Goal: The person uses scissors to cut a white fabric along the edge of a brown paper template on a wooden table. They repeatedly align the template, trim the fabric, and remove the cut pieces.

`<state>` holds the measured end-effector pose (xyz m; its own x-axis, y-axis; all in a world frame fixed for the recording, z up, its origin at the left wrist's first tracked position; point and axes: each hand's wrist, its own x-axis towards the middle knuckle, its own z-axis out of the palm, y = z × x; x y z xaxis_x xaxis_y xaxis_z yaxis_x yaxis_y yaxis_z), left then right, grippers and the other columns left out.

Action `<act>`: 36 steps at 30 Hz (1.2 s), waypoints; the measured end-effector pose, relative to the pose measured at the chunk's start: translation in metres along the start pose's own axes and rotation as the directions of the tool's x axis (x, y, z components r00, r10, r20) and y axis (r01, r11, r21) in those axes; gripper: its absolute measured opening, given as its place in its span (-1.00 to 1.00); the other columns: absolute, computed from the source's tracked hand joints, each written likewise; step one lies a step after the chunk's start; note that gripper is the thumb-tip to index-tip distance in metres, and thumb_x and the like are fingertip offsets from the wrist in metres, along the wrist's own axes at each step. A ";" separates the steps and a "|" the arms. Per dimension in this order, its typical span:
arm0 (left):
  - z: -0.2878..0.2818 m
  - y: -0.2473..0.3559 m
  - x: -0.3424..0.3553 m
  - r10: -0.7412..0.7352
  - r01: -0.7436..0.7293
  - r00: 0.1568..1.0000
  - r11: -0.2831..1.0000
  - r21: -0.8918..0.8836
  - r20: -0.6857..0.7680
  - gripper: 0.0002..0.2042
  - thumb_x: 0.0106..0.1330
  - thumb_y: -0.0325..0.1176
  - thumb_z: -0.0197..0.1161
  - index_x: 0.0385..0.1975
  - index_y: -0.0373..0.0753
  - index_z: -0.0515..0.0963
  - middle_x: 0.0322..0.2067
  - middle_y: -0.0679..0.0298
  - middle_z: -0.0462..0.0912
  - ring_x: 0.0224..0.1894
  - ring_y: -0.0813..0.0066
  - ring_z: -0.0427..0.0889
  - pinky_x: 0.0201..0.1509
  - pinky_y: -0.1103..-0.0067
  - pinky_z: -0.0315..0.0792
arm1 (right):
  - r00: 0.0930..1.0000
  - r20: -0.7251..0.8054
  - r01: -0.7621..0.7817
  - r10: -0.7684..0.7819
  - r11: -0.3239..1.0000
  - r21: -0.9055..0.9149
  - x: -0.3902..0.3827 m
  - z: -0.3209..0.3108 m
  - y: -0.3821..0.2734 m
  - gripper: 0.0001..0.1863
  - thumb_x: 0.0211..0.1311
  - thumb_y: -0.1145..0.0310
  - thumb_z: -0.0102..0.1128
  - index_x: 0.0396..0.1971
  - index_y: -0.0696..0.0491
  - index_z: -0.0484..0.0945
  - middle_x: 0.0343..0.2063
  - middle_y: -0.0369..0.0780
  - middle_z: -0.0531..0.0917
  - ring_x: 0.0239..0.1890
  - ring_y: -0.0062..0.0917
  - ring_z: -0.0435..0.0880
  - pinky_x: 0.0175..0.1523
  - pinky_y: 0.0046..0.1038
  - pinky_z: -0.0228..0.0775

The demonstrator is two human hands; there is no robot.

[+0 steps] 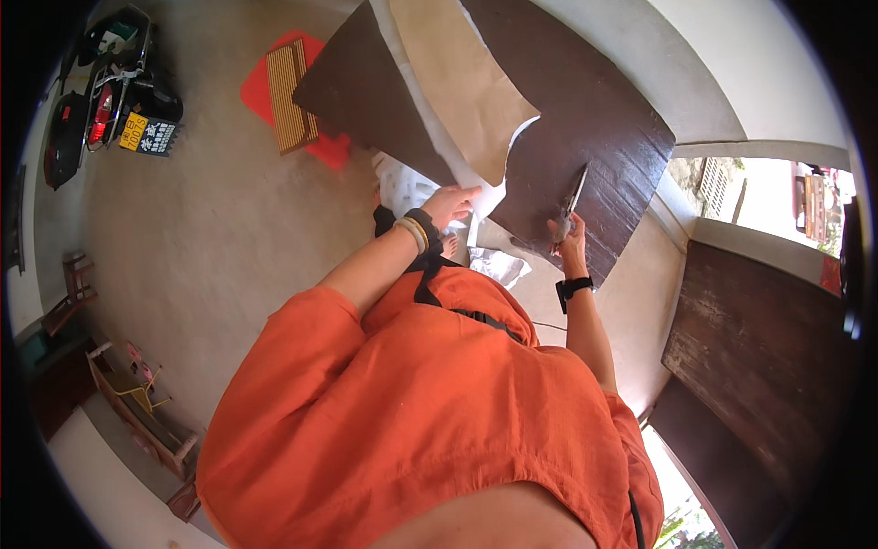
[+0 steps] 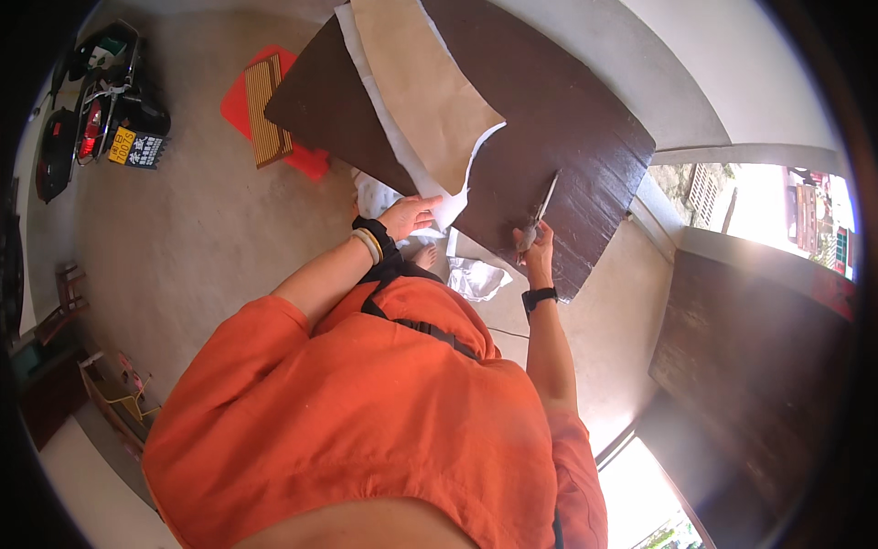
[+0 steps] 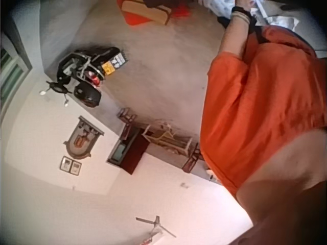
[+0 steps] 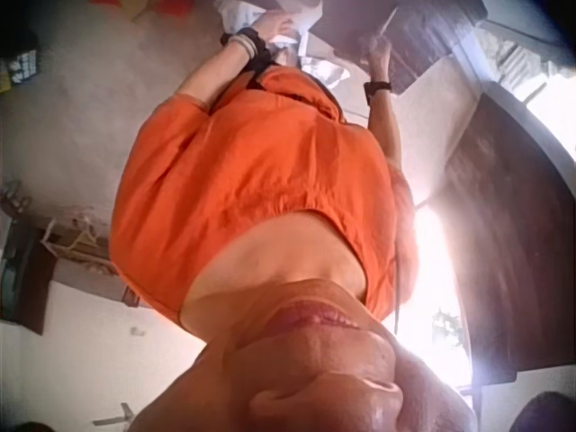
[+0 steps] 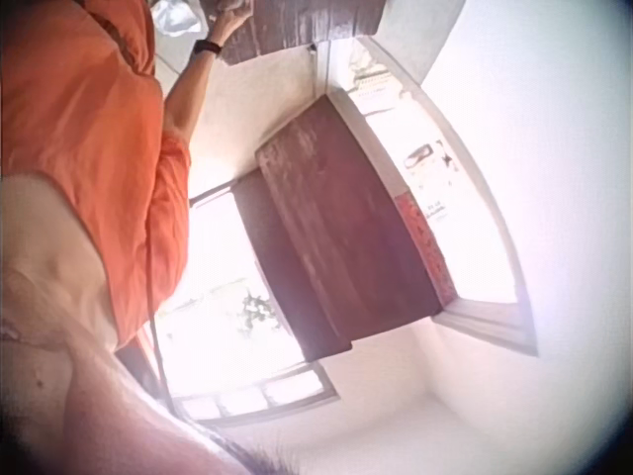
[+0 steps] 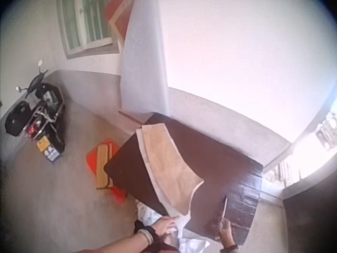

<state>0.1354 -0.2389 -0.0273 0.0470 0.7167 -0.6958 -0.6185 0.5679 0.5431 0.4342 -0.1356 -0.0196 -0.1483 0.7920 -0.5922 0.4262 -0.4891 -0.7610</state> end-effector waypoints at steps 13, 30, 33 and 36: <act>-0.007 -0.010 0.006 -0.056 0.056 0.998 0.998 -0.006 -0.033 -0.68 0.19 -0.22 0.35 -0.07 -0.09 0.53 -0.10 0.41 0.60 -0.04 0.51 0.54 0.08 0.44 0.40 | 0.657 0.754 -0.054 0.011 0.998 0.032 -0.096 0.001 -0.028 -0.13 0.04 0.12 0.34 0.33 0.04 0.13 -0.16 -0.25 0.48 -0.13 -0.55 0.49 0.01 -0.50 0.35; -0.008 -0.012 0.014 0.087 -0.094 0.994 0.990 -0.109 -0.070 -0.78 0.21 -0.35 0.26 -0.18 -0.27 0.54 -0.36 0.33 0.60 -0.39 0.61 0.54 -0.37 0.72 0.38 | 0.661 0.740 -0.128 0.123 0.991 -0.051 -0.075 -0.006 -0.039 -0.21 0.07 0.15 0.34 0.28 0.02 0.20 -0.16 -0.30 0.46 -0.15 -0.58 0.52 0.01 -0.51 0.32; -0.009 -0.009 0.011 0.045 -0.048 0.996 0.998 -0.036 -0.072 -0.77 0.21 -0.31 0.26 -0.18 -0.24 0.54 -0.36 0.34 0.60 -0.39 0.62 0.53 -0.36 0.70 0.35 | 0.684 0.704 -0.186 0.191 0.979 -0.084 -0.082 -0.015 -0.028 -0.18 0.07 0.12 0.33 0.31 0.02 0.16 -0.15 -0.28 0.46 -0.13 -0.57 0.52 0.07 -0.49 0.30; -0.002 -0.004 0.005 -0.028 0.029 0.995 1.000 0.007 -0.092 -0.75 0.20 -0.26 0.27 -0.17 -0.19 0.54 -0.31 0.36 0.62 -0.31 0.60 0.54 -0.25 0.62 0.35 | 0.654 0.746 -0.131 0.123 0.990 -0.047 -0.079 -0.014 -0.025 -0.17 0.08 0.09 0.32 0.31 0.01 0.15 -0.16 -0.27 0.47 -0.11 -0.56 0.52 0.08 -0.47 0.30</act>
<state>0.1364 -0.2381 -0.0335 -0.0076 0.6602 -0.7510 -0.6113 0.5913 0.5260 0.4479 -0.1809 0.0507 -0.7107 0.1858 -0.6785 0.4839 -0.5710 -0.6632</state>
